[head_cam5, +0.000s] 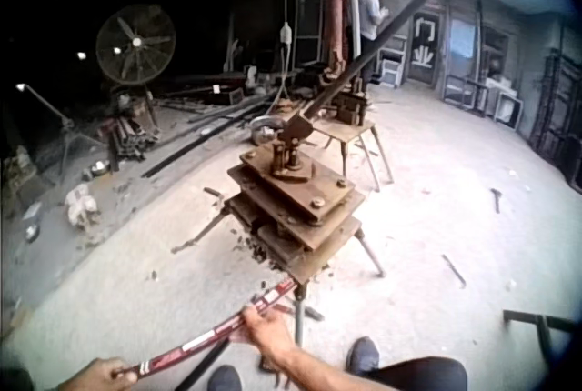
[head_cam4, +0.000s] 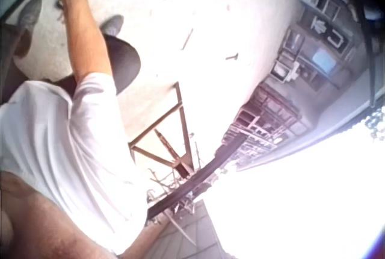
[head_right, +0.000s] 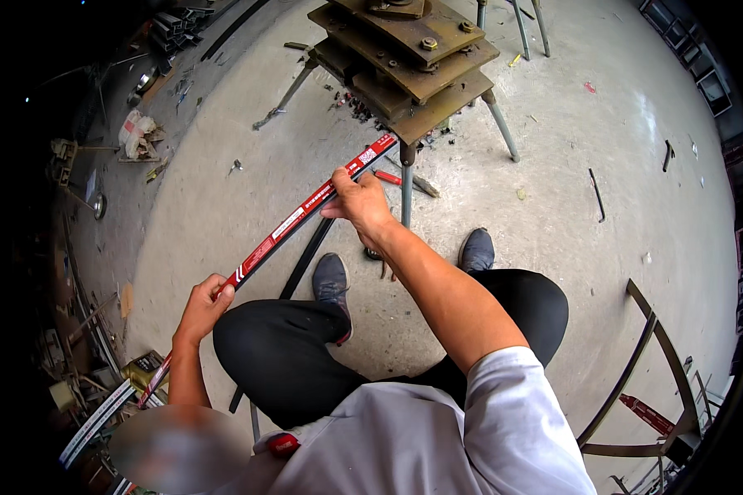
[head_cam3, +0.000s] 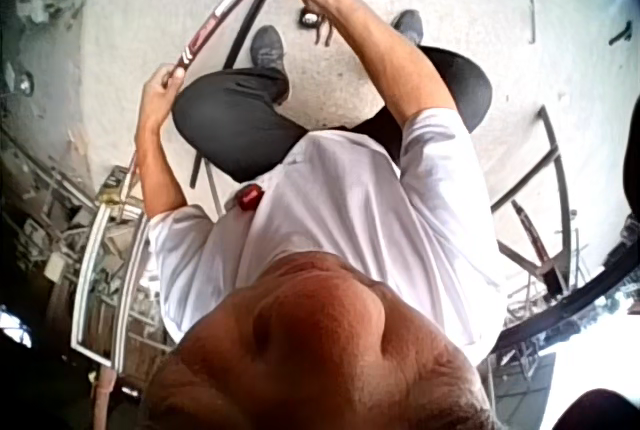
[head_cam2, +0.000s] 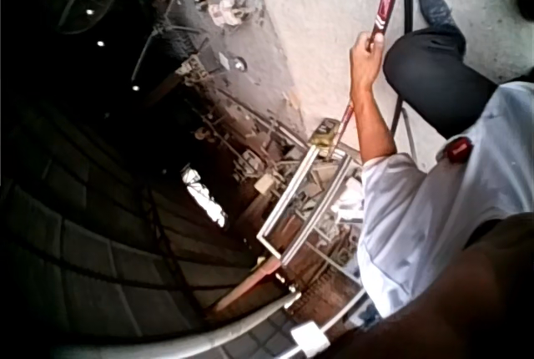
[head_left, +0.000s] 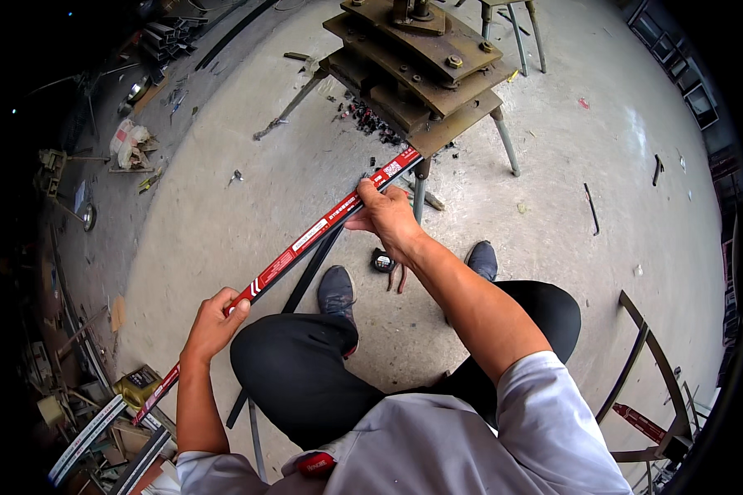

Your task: The person handles long metal profiles, peeling off red protective film and fitting them together. The person sits on the floor to manipulate the profiles and uses a tape measure to check dimensions.

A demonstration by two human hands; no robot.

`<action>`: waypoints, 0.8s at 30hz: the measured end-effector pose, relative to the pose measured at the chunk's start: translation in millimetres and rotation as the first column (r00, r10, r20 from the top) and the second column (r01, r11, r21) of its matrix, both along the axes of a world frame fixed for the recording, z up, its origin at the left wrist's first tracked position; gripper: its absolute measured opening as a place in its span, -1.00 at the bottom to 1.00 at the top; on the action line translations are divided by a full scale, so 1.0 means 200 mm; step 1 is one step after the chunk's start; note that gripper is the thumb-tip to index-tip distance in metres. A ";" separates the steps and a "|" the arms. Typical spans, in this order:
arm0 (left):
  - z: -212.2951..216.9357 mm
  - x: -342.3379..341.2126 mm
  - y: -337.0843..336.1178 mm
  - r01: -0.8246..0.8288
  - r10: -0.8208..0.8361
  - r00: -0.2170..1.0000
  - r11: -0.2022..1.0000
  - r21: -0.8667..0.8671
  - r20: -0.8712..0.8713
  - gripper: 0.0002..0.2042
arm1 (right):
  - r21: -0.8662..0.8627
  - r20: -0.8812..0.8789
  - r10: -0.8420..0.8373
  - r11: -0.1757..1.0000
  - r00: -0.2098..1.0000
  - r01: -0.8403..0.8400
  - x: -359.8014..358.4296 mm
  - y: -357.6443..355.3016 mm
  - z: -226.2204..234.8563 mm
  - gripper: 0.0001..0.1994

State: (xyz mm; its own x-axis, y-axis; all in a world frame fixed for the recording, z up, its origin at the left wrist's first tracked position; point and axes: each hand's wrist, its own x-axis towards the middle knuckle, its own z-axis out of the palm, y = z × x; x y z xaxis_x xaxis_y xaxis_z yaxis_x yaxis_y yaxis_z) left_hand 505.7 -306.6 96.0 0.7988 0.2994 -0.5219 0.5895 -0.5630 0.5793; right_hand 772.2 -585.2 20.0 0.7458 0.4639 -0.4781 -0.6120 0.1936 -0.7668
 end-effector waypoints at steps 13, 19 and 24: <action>-0.26 0.28 0.00 -0.021 0.011 0.988 0.998 0.065 0.155 -0.64 | -0.066 0.067 -0.005 0.998 0.998 0.009 0.19 0.24 -0.18 -0.54; -0.33 0.35 0.02 -0.041 0.039 0.975 0.999 0.006 0.218 -0.77 | -0.094 0.118 0.009 0.996 0.993 0.003 0.29 0.30 -0.15 -0.56; -0.35 0.38 0.04 -0.048 0.045 0.968 0.999 0.006 0.246 -0.75 | -0.089 0.135 0.016 0.996 0.991 -0.004 0.35 0.35 -0.14 -0.56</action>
State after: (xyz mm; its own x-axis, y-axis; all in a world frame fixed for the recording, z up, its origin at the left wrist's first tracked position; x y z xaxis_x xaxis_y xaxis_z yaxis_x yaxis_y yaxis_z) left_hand 581.7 -298.3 26.0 0.8869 0.3447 -0.3076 0.4560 -0.5461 0.7027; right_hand 843.1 -515.1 -8.9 0.8021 0.4320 -0.4123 -0.5026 0.1155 -0.8567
